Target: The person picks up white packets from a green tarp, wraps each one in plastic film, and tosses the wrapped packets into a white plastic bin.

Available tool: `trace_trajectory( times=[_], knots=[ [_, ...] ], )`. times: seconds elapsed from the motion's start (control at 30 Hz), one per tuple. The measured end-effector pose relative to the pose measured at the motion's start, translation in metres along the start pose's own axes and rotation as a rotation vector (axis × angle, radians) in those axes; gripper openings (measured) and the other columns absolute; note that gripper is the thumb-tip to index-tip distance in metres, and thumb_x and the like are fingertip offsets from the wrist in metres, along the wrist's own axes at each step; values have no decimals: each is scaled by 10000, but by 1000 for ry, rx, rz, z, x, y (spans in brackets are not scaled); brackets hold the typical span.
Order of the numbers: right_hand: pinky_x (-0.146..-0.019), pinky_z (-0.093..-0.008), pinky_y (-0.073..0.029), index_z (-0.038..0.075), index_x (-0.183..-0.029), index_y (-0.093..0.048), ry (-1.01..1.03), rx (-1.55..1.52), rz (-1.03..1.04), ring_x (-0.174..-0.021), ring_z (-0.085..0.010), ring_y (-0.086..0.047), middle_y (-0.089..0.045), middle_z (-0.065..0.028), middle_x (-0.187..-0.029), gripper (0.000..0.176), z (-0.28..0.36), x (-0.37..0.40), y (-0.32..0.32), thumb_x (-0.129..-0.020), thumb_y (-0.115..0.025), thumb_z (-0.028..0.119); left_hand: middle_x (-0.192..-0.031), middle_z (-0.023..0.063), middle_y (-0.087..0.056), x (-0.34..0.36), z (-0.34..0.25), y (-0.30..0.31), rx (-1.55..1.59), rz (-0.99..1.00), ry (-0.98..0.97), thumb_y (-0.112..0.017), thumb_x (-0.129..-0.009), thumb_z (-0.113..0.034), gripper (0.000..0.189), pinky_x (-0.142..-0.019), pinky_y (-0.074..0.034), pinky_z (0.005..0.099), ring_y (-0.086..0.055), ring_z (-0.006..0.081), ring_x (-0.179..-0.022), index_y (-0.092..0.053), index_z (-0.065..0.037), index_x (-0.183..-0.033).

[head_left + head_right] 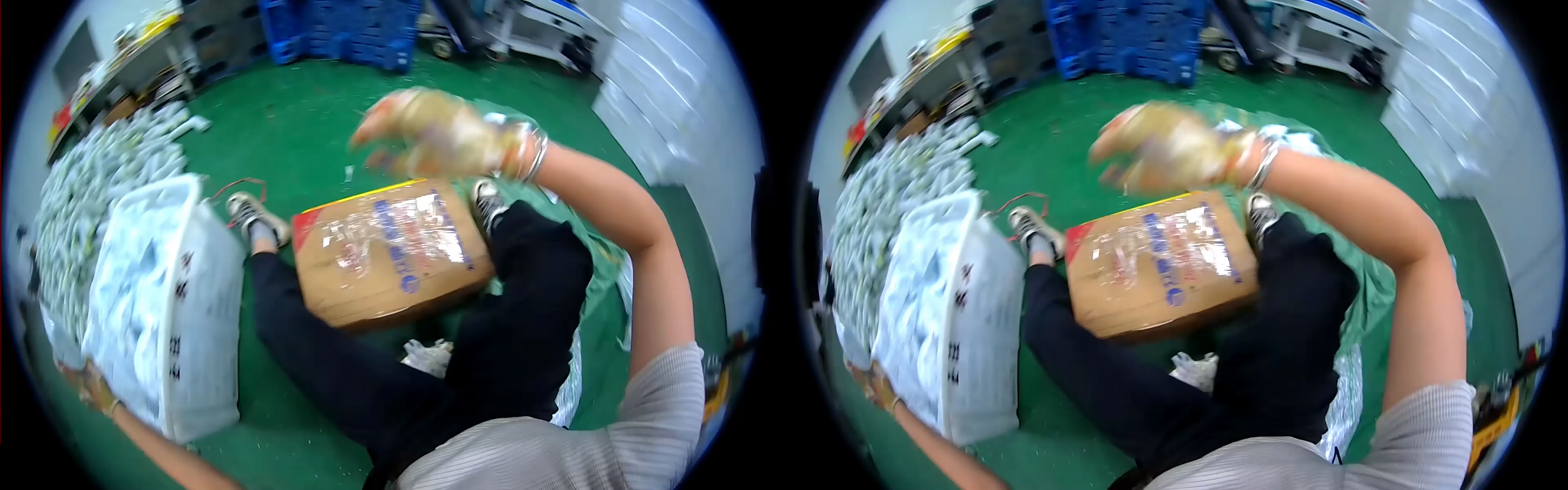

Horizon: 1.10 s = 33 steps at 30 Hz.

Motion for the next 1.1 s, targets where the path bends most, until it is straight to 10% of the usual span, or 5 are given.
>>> trace_trajectory(
  times=[0.17,0.3,0.37,0.67,1.1],
  knots=[
    [-766,-354,-497,58,-992,-665,-1170,190,40,-844,-239,-649,-685,-126,-893,271,-228,245,38,-840,-587,268,-1412,209,-390,-8,-29,-72,65,290,-470,-608,-742,-50,715,-1065,-322,413,-402,383,-1267,-360,-74,-1413],
    [-843,-365,-490,80,-966,-683,-982,340,626,-934,-269,-642,-679,-144,-991,355,-294,469,-76,-767,-623,368,-1347,185,-480,-17,-129,-38,-424,643,-314,-585,-828,-124,556,-1047,-352,403,-431,350,-1262,-434,-30,-1355],
    [-886,-379,-484,86,-1027,-670,-1664,45,364,-990,-292,-631,-658,-157,-1077,386,-291,518,-96,-772,-618,372,-1278,172,-539,-1,-231,-33,67,343,-681,-571,-849,-110,491,-1011,-383,387,-497,324,-1194,-472,-21,-1322],
    [-872,-412,-493,34,-1074,-619,-1671,265,158,-979,-363,-621,-641,-203,-1067,430,-455,578,-172,-745,-642,310,-832,174,-638,387,-871,85,839,947,-1495,-616,-840,-253,300,-708,-493,391,-628,325,-787,-575,-29,-1035],
    [-1021,-359,-413,19,-1433,-295,-1766,119,-44,-1234,-334,-492,-465,-229,-1361,1029,-655,547,-158,-635,-746,487,-1260,191,-548,593,-1169,73,512,956,-1579,-612,-843,-365,512,-1006,-397,416,-515,372,-1172,-532,-81,-1261]
  ],
)
Point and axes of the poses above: each hand's wrist, its own x-axis away from the middle knuckle, its own y-axis out of the back of the hand, z = x × y, the point moved 6 cm from there along -x, towards the middle knuckle
